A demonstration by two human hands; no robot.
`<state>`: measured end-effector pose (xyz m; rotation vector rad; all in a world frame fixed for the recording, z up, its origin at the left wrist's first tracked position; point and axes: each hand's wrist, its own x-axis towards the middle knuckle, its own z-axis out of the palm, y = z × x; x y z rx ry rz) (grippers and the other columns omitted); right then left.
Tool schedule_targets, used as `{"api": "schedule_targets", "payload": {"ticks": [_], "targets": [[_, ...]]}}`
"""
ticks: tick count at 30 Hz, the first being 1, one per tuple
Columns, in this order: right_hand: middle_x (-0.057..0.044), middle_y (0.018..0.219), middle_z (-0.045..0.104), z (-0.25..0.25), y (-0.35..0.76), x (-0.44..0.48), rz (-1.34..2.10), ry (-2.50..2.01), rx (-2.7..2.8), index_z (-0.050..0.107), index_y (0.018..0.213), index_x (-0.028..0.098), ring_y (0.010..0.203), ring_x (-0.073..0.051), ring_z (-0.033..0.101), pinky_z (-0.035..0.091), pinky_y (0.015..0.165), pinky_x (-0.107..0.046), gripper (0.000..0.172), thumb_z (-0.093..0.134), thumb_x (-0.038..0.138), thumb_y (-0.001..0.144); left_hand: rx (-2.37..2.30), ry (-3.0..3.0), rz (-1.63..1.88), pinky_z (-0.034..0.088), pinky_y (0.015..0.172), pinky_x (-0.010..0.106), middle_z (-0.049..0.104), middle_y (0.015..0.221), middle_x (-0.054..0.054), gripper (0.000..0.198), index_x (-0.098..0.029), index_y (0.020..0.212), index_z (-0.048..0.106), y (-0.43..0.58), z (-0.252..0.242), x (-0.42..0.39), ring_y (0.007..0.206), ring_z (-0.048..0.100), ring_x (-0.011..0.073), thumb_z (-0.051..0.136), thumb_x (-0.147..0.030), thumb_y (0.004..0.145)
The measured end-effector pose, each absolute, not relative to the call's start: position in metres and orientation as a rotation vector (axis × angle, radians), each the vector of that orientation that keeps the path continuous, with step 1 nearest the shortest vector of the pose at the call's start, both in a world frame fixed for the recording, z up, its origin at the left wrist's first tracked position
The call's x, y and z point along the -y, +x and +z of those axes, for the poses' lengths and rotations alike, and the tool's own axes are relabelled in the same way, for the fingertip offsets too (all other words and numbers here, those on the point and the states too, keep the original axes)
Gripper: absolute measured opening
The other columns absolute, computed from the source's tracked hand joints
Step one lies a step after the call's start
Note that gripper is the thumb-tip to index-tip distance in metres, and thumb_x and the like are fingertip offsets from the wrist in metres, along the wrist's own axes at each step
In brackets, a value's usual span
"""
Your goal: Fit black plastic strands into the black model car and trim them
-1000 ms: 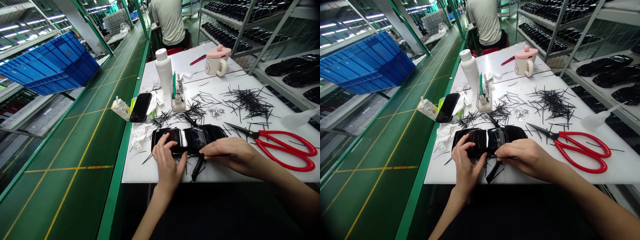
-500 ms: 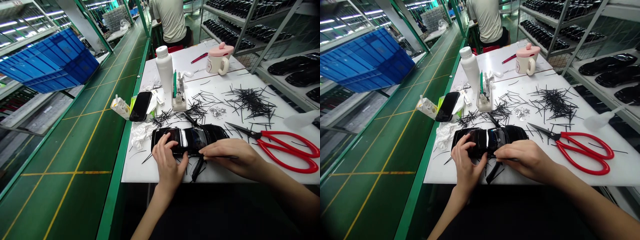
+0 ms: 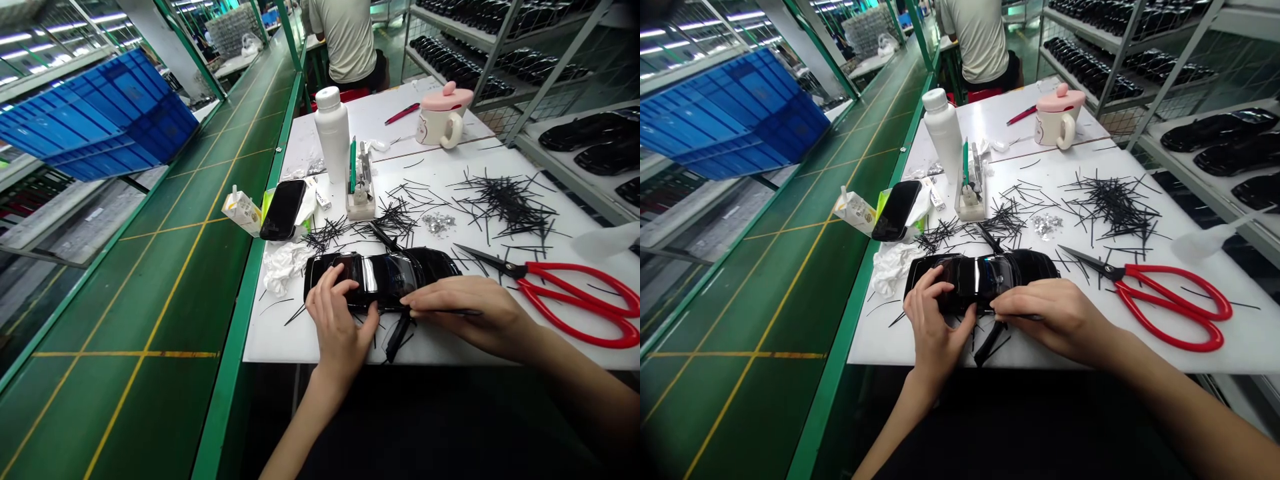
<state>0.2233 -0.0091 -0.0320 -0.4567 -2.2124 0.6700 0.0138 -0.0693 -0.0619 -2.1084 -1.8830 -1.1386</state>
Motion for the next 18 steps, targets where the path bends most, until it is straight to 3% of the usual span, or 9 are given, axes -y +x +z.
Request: {"api": "schedule_targets", "payload": {"ticks": [18], "targets": [[-0.008, 0.099, 0.076, -0.0342, 0.2226, 0.0104, 0.651, -0.468, 2.217, 0.064, 0.103, 0.015, 0.088, -0.013, 0.073, 0.056, 0.079, -0.02, 0.015, 0.06, 0.007, 0.092, 1.879, -2.104, -1.146, 0.032, 0.104, 0.041, 0.058, 0.128, 0.017, 0.037, -0.017, 0.108, 0.048, 0.0139, -0.0621, 0.0697, 0.126, 0.052, 0.0286, 0.072, -0.017, 0.079]]}}
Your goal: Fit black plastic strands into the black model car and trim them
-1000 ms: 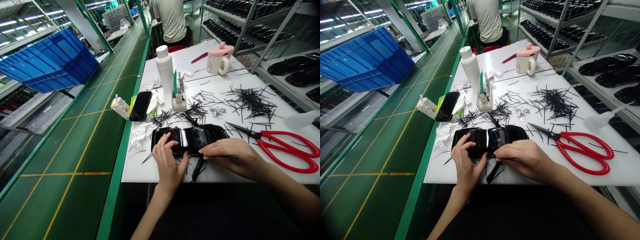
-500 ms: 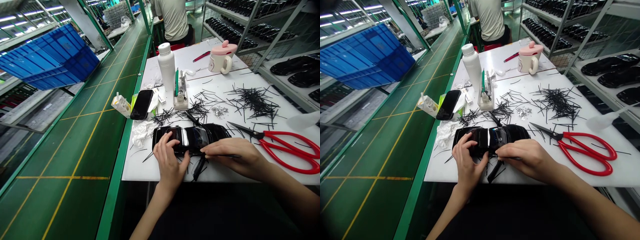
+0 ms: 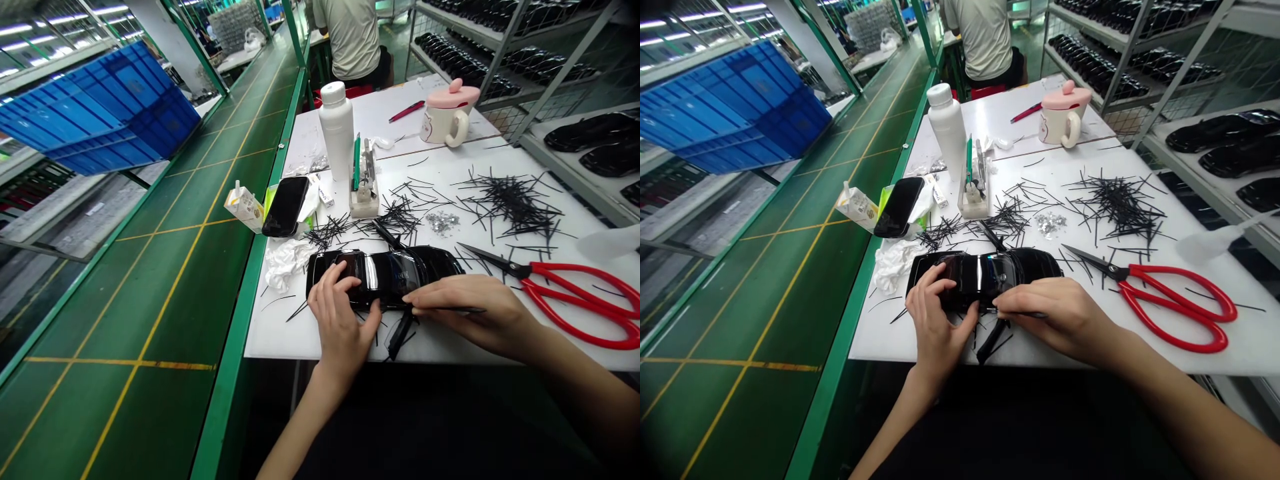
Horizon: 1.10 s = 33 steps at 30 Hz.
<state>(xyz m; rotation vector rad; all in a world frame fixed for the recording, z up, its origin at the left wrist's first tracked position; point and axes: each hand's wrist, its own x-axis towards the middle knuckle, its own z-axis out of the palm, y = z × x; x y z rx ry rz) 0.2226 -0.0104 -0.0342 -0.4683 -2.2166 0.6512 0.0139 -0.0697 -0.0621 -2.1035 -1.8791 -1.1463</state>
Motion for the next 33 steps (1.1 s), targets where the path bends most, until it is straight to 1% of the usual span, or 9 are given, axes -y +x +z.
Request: {"api": "schedule_targets", "payload": {"ticks": [6, 10, 12, 15, 18, 20, 22, 30, 33], "targets": [[-0.009, 0.1, 0.076, -0.036, 0.223, 0.01, 0.658, -0.473, 2.214, 0.063, 0.104, 0.014, 0.09, -0.013, 0.073, 0.055, 0.081, -0.02, 0.015, 0.06, 0.006, 0.092, 1.878, -2.1, -1.155, 0.033, 0.104, 0.042, 0.058, 0.128, 0.017, 0.037, -0.017, 0.108, 0.048, 0.013, -0.063, 0.069, 0.126, 0.053, 0.0289, 0.071, -0.018, 0.079], [-0.008, 0.1, 0.076, -0.036, 0.221, 0.013, 0.544, -0.461, 2.271, 0.062, 0.102, 0.015, 0.084, -0.014, 0.072, 0.055, 0.072, -0.023, 0.013, 0.057, 0.008, 0.093, 1.889, -2.095, -1.147, 0.033, 0.105, 0.042, 0.058, 0.128, 0.017, 0.037, -0.018, 0.108, 0.048, 0.014, -0.063, 0.07, 0.126, 0.053, 0.0284, 0.071, -0.019, 0.079], [-0.008, 0.1, 0.075, -0.035, 0.218, 0.017, 0.436, -0.435, 2.316, 0.062, 0.103, 0.015, 0.079, -0.015, 0.071, 0.054, 0.067, -0.026, 0.016, 0.055, 0.007, 0.092, 1.924, -2.075, -1.134, 0.027, 0.111, 0.047, 0.059, 0.128, 0.016, 0.037, -0.019, 0.108, 0.047, 0.015, -0.063, 0.071, 0.127, 0.052, 0.0291, 0.07, -0.02, 0.08], [-0.009, 0.098, 0.074, -0.029, 0.212, 0.024, 0.305, -0.421, 2.387, 0.061, 0.102, 0.016, 0.072, -0.016, 0.068, 0.052, 0.064, -0.028, 0.018, 0.05, 0.005, 0.092, 1.997, -2.033, -1.114, 0.009, 0.117, 0.056, 0.06, 0.127, 0.015, 0.036, -0.02, 0.107, 0.047, 0.016, -0.063, 0.072, 0.131, 0.05, 0.031, 0.07, -0.023, 0.08], [-0.008, 0.094, 0.073, -0.023, 0.204, 0.029, 0.272, -0.457, 2.433, 0.059, 0.097, 0.017, 0.073, -0.015, 0.067, 0.054, 0.082, -0.033, 0.022, 0.042, 0.003, 0.094, 2.006, -2.028, -1.122, 0.008, 0.118, 0.057, 0.061, 0.127, 0.016, 0.035, -0.02, 0.108, 0.046, 0.016, -0.064, 0.073, 0.132, 0.05, 0.0305, 0.07, -0.025, 0.082], [-0.006, 0.093, 0.07, -0.021, 0.2, 0.03, 0.331, -0.494, 2.457, 0.058, 0.096, 0.016, 0.077, -0.014, 0.066, 0.048, 0.103, -0.038, 0.022, 0.042, 0.002, 0.094, 1.998, -2.035, -1.131, 0.009, 0.118, 0.055, 0.06, 0.128, 0.016, 0.035, -0.02, 0.109, 0.047, 0.015, -0.065, 0.073, 0.132, 0.05, 0.0298, 0.069, -0.026, 0.083], [-0.005, 0.089, 0.067, -0.021, 0.197, 0.027, 0.401, -0.52, 2.473, 0.057, 0.098, 0.016, 0.078, -0.013, 0.064, 0.04, 0.114, -0.043, 0.019, 0.046, 0.002, 0.092, 1.999, -2.039, -1.139, 0.008, 0.119, 0.054, 0.06, 0.129, 0.016, 0.035, -0.019, 0.11, 0.047, 0.014, -0.065, 0.074, 0.133, 0.049, 0.0292, 0.069, -0.025, 0.083], [-0.001, 0.084, 0.061, -0.022, 0.188, 0.019, 0.509, -0.577, 2.454, 0.053, 0.102, 0.017, 0.075, -0.012, 0.063, 0.044, 0.113, -0.043, 0.022, 0.045, 0.0, 0.09, 2.005, -2.037, -1.171, 0.007, 0.119, 0.054, 0.06, 0.128, 0.017, 0.032, -0.018, 0.109, 0.048, 0.013, -0.065, 0.075, 0.133, 0.049, 0.0296, 0.067, -0.023, 0.083], [-0.001, 0.085, 0.063, -0.023, 0.187, 0.021, 0.527, -0.613, 2.383, 0.053, 0.1, 0.019, 0.084, -0.013, 0.068, 0.045, 0.113, -0.04, 0.018, 0.047, 0.004, 0.093, 1.986, -2.039, -1.181, 0.007, 0.119, 0.054, 0.059, 0.129, 0.017, 0.034, -0.018, 0.109, 0.047, 0.013, -0.066, 0.075, 0.134, 0.048, 0.0296, 0.068, -0.023, 0.083]]}}
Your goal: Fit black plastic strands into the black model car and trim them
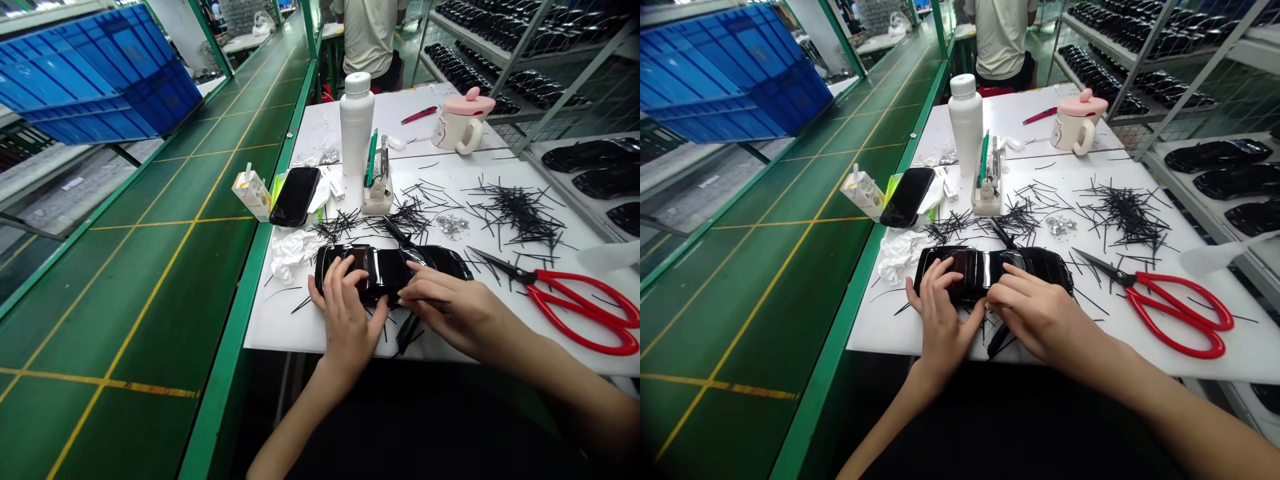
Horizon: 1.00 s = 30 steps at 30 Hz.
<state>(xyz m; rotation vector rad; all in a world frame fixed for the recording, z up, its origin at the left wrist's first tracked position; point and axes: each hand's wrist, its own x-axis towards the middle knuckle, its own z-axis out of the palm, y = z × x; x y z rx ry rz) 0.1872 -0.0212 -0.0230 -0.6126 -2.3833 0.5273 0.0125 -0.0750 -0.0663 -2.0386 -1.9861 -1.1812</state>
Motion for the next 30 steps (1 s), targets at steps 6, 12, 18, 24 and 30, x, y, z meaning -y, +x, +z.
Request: {"api": "schedule_targets", "payload": {"ticks": [6, 12, 18, 24, 30], "targets": [[-0.001, 0.084, 0.066, -0.031, 0.191, 0.026, 0.677, -0.712, 2.219, 0.055, 0.101, 0.021, 0.09, -0.017, 0.071, 0.045, 0.113, -0.044, 0.013, 0.054, 0.01, 0.094, 1.961, -2.046, -1.208, 0.009, 0.119, 0.053, 0.059, 0.131, 0.017, 0.035, -0.018, 0.11, 0.047, 0.012, -0.067, 0.076, 0.134, 0.048, 0.0293, 0.068, -0.024, 0.083], [-0.001, 0.085, 0.065, -0.035, 0.192, 0.028, 0.781, -0.736, 2.121, 0.058, 0.099, 0.019, 0.087, -0.016, 0.069, 0.041, 0.116, -0.05, 0.013, 0.058, 0.009, 0.091, 1.958, -2.06, -1.216, 0.008, 0.119, 0.051, 0.059, 0.131, 0.016, 0.035, -0.018, 0.111, 0.047, 0.011, -0.067, 0.076, 0.135, 0.047, 0.0286, 0.069, -0.025, 0.083], [0.002, 0.078, 0.056, -0.019, 0.194, 0.033, 0.937, -0.737, 1.87, 0.06, 0.102, 0.022, 0.065, -0.011, 0.057, 0.048, 0.111, -0.051, 0.022, 0.055, 0.004, 0.091, 1.956, -2.073, -1.227, 0.007, 0.119, 0.05, 0.059, 0.131, 0.015, 0.035, -0.018, 0.111, 0.047, 0.011, -0.066, 0.076, 0.135, 0.047, 0.028, 0.068, -0.023, 0.083], [0.001, 0.083, 0.06, -0.026, 0.196, 0.033, 0.92, -0.713, 2.001, 0.059, 0.101, 0.021, 0.07, -0.011, 0.059, 0.042, 0.114, -0.055, 0.022, 0.057, 0.003, 0.089, 1.964, -2.08, -1.241, 0.008, 0.119, 0.051, 0.059, 0.132, 0.015, 0.037, -0.019, 0.111, 0.047, 0.01, -0.066, 0.076, 0.135, 0.046, 0.0287, 0.068, -0.022, 0.08], [0.0, 0.085, 0.062, -0.035, 0.195, 0.032, 0.874, -0.711, 2.055, 0.059, 0.103, 0.02, 0.076, -0.012, 0.062, 0.041, 0.115, -0.054, 0.022, 0.058, 0.003, 0.089, 1.968, -2.081, -1.267, 0.009, 0.119, 0.052, 0.059, 0.131, 0.015, 0.038, -0.019, 0.111, 0.047, 0.01, -0.066, 0.076, 0.135, 0.046, 0.029, 0.068, -0.02, 0.079]]}}
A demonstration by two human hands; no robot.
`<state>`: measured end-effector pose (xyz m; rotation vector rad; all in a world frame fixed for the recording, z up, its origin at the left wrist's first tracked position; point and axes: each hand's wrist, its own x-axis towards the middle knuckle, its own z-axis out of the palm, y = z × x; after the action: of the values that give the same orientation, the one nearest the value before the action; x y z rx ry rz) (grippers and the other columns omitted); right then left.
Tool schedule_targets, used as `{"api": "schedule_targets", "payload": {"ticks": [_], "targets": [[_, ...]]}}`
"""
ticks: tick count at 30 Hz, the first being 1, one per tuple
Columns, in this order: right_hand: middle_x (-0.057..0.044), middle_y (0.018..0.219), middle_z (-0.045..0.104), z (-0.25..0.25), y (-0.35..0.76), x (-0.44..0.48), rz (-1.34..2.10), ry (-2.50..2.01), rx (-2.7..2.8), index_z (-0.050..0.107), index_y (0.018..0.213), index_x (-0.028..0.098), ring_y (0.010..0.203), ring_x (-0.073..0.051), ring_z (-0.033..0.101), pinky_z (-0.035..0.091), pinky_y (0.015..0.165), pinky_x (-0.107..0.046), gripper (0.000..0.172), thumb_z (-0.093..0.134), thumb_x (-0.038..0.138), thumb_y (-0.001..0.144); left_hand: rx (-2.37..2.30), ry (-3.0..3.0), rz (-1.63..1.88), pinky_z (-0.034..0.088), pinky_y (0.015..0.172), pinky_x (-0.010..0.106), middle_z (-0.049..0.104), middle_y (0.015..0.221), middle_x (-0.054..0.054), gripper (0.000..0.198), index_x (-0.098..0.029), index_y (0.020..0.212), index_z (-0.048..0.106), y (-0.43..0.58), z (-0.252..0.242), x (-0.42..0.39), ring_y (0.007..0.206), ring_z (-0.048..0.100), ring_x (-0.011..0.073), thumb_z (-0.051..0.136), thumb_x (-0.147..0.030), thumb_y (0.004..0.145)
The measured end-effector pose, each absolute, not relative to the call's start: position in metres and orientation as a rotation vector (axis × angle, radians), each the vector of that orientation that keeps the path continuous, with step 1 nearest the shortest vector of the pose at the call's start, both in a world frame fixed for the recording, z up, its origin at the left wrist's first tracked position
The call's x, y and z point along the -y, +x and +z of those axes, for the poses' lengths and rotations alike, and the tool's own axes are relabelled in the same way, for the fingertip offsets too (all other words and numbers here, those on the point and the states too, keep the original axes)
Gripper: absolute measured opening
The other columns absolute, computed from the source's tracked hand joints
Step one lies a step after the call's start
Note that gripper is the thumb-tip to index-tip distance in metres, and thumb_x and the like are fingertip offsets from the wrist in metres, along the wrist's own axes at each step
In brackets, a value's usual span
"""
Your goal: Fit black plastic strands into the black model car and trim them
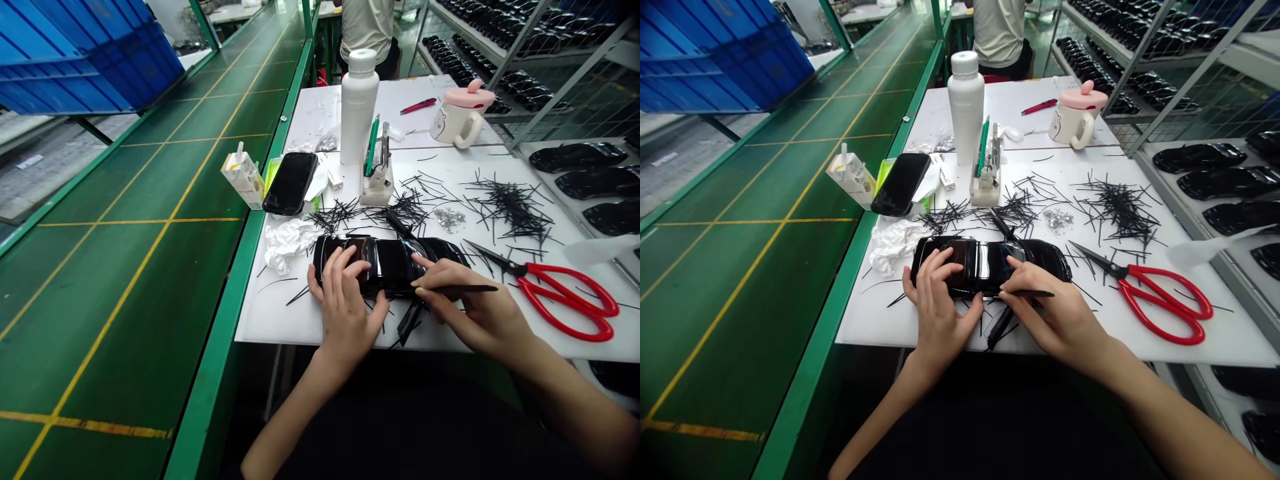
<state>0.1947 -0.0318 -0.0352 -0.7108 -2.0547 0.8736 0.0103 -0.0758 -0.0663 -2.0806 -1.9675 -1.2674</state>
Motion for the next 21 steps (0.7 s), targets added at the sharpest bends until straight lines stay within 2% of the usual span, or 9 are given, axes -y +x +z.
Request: {"api": "schedule_targets", "payload": {"ticks": [3, 8, 12, 17, 19, 21], "targets": [[0.0, 0.084, 0.062, -0.036, 0.194, 0.032, 0.836, -0.716, 2.061, 0.059, 0.104, 0.02, 0.075, -0.012, 0.062, 0.043, 0.114, -0.053, 0.022, 0.058, 0.004, 0.089, 1.967, -2.08, -1.269, 0.009, 0.119, 0.052, 0.059, 0.131, 0.014, 0.038, -0.019, 0.111, 0.047, 0.01, -0.067, 0.076, 0.135, 0.047, 0.0289, 0.068, -0.02, 0.079], [-0.002, 0.089, 0.065, -0.038, 0.193, 0.033, 0.757, -0.712, 2.104, 0.058, 0.104, 0.02, 0.088, -0.016, 0.066, 0.044, 0.114, -0.05, 0.023, 0.058, 0.003, 0.088, 1.969, -2.074, -1.275, 0.009, 0.119, 0.052, 0.06, 0.131, 0.014, 0.037, -0.019, 0.111, 0.047, 0.01, -0.067, 0.076, 0.134, 0.047, 0.0288, 0.067, -0.021, 0.079], [0.0, 0.086, 0.064, -0.032, 0.186, 0.036, 0.672, -0.715, 2.166, 0.056, 0.101, 0.021, 0.077, -0.014, 0.065, 0.043, 0.115, -0.049, 0.021, 0.056, 0.004, 0.089, 1.977, -2.071, -1.268, 0.01, 0.119, 0.052, 0.06, 0.13, 0.014, 0.037, -0.02, 0.111, 0.048, 0.011, -0.067, 0.076, 0.134, 0.048, 0.0289, 0.067, -0.021, 0.079], [-0.003, 0.083, 0.062, -0.028, 0.179, 0.037, 0.531, -0.825, 2.191, 0.055, 0.098, 0.021, 0.096, -0.02, 0.069, 0.054, 0.101, -0.036, 0.013, 0.054, 0.008, 0.092, 1.96, -2.059, -1.263, 0.011, 0.119, 0.052, 0.061, 0.128, 0.015, 0.037, -0.019, 0.111, 0.048, 0.011, -0.068, 0.076, 0.133, 0.049, 0.029, 0.067, -0.021, 0.079], [-0.003, 0.083, 0.063, -0.029, 0.181, 0.037, 0.586, -0.86, 2.152, 0.057, 0.096, 0.021, 0.093, -0.02, 0.07, 0.056, 0.096, -0.035, 0.011, 0.056, 0.011, 0.092, 1.946, -2.056, -1.273, 0.011, 0.119, 0.052, 0.061, 0.128, 0.015, 0.037, -0.019, 0.111, 0.048, 0.011, -0.069, 0.076, 0.133, 0.048, 0.0291, 0.067, -0.021, 0.08], [-0.001, 0.082, 0.061, -0.028, 0.183, 0.038, 0.727, -0.878, 2.039, 0.058, 0.094, 0.021, 0.077, -0.016, 0.068, 0.056, 0.097, -0.038, 0.01, 0.058, 0.011, 0.091, 1.939, -2.061, -1.276, 0.011, 0.119, 0.051, 0.06, 0.129, 0.015, 0.037, -0.019, 0.111, 0.047, 0.011, -0.069, 0.077, 0.134, 0.048, 0.0286, 0.067, -0.021, 0.08]]}}
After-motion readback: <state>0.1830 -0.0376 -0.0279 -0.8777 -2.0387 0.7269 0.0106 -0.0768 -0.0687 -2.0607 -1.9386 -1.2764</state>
